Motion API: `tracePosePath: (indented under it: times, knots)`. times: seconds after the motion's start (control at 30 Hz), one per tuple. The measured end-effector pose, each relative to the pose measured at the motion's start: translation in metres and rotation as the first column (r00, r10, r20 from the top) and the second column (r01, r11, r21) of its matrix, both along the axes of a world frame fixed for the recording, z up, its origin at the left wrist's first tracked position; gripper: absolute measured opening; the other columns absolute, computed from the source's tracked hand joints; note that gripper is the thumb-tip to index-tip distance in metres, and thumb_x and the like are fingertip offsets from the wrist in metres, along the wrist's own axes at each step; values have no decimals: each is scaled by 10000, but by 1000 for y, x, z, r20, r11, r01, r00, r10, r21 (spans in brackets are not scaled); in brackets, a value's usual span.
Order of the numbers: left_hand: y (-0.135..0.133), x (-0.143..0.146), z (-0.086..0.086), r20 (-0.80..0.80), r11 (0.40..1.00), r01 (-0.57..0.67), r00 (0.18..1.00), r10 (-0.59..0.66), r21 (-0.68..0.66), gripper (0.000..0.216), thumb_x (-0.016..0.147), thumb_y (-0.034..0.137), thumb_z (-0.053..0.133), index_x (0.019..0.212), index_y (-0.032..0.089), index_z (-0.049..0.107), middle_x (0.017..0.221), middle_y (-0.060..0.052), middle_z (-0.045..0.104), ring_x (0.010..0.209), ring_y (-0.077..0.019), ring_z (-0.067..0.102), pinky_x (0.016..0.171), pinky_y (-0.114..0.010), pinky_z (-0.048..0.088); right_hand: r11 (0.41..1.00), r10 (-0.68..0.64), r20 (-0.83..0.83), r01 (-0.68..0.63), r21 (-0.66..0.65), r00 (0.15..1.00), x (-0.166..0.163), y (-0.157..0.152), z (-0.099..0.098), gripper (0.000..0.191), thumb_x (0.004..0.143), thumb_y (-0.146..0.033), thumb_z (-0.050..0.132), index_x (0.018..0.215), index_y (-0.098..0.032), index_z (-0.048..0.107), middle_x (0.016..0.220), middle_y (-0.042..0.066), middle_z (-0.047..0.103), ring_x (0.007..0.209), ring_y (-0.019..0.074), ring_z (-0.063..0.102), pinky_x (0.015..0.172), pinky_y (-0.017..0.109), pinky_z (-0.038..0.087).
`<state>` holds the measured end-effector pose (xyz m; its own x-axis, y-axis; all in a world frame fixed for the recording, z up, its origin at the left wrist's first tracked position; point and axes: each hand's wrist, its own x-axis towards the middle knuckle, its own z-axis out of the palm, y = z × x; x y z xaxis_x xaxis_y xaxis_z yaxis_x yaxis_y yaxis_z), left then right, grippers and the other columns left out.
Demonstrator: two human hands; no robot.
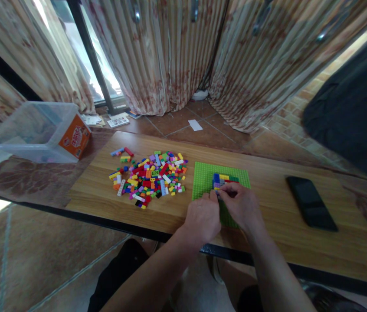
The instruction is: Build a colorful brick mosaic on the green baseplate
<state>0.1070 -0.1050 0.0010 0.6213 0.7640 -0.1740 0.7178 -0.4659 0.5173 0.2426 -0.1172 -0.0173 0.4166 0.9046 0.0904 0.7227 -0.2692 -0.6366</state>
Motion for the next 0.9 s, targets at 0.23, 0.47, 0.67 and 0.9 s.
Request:
tracePosePath:
  times: [0.23,0.47,0.67,0.9]
  knots:
    - [-2,2,0,-38,1000,10,999,-9,22,461,830,110,476,1284,38,509,1087,-192,669,960,-300,688,804,-398,583,1000,27,-23,-27,5,999,0,-1,1,193,774,-368,586,732,-217,699,750,44,727,685,205,648,691,353,473]
    - [-1,4,1,-58,999,35,998,-33,35,502,827,114,492,1318,8,474,1102,-208,658,950,-303,689,795,-401,587,1000,-10,5,10,-6,1000,-1,3,-2,186,767,-356,584,725,-215,697,756,55,738,689,211,657,685,350,470]
    - [-2,3,-2,-67,994,50,997,-44,92,470,842,106,478,1300,3,491,1090,-200,670,936,-290,693,769,-396,595,1000,-7,4,7,-28,1000,-1,4,-2,159,755,-331,594,709,-214,691,758,51,739,720,217,665,706,351,469]
    - [12,-5,-8,87,1000,-19,996,20,-19,316,886,179,445,1137,118,627,1034,-147,733,959,-289,712,848,-417,584,1000,7,-81,-7,4,997,8,0,-3,207,746,-399,611,719,-221,714,756,44,742,706,214,660,694,352,471]
